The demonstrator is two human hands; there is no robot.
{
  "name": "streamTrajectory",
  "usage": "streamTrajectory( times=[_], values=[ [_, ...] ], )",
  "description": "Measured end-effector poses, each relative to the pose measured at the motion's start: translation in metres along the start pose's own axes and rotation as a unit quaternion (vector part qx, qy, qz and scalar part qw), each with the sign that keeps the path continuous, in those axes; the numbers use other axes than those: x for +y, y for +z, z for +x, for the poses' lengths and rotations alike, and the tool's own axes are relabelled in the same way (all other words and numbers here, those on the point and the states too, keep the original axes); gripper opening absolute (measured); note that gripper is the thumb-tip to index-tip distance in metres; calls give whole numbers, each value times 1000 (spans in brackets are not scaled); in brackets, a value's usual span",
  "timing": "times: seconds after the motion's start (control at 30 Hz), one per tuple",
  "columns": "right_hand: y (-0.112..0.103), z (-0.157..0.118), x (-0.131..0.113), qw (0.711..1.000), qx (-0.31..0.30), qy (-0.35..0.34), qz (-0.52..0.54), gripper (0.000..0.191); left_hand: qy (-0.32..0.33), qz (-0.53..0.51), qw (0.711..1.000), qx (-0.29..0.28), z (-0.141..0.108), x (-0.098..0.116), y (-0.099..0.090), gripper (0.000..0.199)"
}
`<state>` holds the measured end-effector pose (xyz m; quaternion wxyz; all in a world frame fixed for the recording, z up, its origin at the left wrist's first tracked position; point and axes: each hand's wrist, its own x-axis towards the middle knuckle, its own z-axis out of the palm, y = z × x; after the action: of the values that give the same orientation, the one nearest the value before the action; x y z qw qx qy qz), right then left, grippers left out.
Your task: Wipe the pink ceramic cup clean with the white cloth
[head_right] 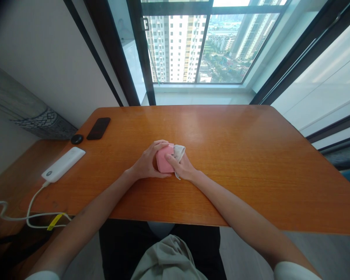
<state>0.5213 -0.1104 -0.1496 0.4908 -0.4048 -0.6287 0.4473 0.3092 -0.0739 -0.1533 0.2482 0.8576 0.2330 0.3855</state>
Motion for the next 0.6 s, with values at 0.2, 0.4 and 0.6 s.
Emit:
streamTrajectory(
  times=[0.2,0.4,0.6],
  values=[
    [1,-1,0,999,-9,-13,-39,54,-136,-131,982,-10,-3,-4,9,96],
    [1,1,-2,1000,-7,-5,-3,53,-44,-76,996,-16,-9,-13,7,127],
    [1,1,0,1000,-1,19,23,55,20,95,994,-40,-5,-7,-1,110]
  ],
)
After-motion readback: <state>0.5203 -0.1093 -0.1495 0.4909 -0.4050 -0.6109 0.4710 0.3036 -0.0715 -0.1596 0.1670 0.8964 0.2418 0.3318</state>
